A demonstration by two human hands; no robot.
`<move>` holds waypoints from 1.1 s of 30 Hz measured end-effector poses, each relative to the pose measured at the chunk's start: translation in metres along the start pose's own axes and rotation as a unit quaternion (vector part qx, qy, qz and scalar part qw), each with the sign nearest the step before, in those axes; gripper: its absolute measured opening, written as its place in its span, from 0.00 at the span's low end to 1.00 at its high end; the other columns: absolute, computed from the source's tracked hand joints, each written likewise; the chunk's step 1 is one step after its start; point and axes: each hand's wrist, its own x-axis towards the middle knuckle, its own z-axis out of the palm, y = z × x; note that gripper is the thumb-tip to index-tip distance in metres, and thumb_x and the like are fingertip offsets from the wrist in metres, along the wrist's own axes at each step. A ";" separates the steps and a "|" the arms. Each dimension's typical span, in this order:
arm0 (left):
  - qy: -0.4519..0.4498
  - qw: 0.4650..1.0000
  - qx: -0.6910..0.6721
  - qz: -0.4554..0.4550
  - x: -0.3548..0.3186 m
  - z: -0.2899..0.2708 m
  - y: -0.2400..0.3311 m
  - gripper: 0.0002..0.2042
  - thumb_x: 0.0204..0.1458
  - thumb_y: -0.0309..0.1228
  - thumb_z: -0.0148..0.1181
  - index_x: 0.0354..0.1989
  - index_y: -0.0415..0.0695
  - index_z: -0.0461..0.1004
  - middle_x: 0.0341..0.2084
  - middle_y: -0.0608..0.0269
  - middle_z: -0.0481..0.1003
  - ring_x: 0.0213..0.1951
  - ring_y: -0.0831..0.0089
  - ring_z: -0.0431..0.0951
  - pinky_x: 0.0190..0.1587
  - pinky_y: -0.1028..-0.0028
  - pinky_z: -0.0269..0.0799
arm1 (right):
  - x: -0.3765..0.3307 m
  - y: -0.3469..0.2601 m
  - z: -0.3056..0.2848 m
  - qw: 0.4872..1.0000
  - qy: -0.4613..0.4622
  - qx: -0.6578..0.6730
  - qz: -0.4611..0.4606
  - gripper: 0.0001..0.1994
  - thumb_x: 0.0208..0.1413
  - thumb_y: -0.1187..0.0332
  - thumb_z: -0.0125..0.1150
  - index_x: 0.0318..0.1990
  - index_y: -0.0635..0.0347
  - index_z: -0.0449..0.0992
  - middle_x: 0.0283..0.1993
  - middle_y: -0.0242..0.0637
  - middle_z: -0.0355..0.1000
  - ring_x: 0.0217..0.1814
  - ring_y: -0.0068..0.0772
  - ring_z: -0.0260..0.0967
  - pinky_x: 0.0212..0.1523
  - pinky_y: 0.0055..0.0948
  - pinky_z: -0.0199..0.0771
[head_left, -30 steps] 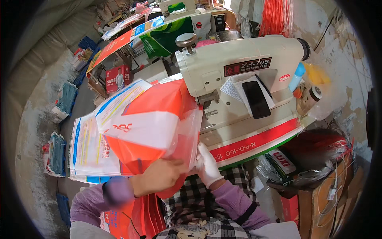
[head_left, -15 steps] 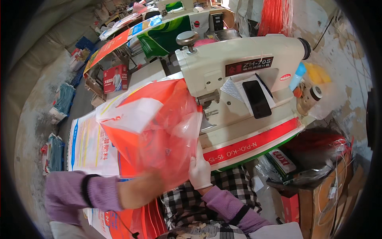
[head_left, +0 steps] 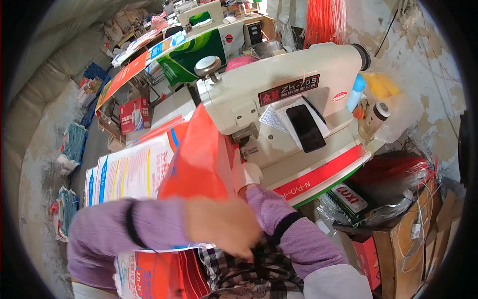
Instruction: The person inserts clear liners into plastic bags, feeds the top edges through a sewing machine, and stacks the finished bags, occasionally moving a wooden board.
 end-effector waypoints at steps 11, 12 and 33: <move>0.113 0.985 0.090 -0.090 0.038 0.076 0.031 0.04 0.44 0.31 0.59 0.26 0.46 0.73 0.25 0.59 0.76 0.31 0.64 0.78 0.30 0.66 0.70 | -0.082 0.034 0.027 0.963 0.009 0.265 -0.039 0.37 0.54 0.65 0.49 0.71 0.62 0.43 0.30 0.59 0.75 0.35 0.59 0.76 0.38 0.53 0.74; 0.150 0.984 0.077 -0.059 0.024 0.070 0.023 0.05 0.43 0.31 0.59 0.29 0.46 0.74 0.27 0.59 0.76 0.33 0.65 0.78 0.32 0.66 0.71 | -0.110 0.028 0.006 0.975 0.014 0.214 -0.061 0.40 0.52 0.64 0.52 0.72 0.61 0.43 0.25 0.56 0.74 0.26 0.59 0.73 0.26 0.55 0.70; 0.263 0.688 0.183 -0.651 -0.327 0.139 -0.074 0.36 0.27 0.33 0.76 0.53 0.47 0.72 0.47 0.53 0.74 0.50 0.53 0.74 0.50 0.60 0.70 | -0.086 0.044 0.021 0.961 0.214 0.122 -0.129 0.28 0.56 0.61 0.54 0.64 0.59 0.62 0.20 0.41 0.73 0.27 0.47 0.75 0.32 0.42 0.74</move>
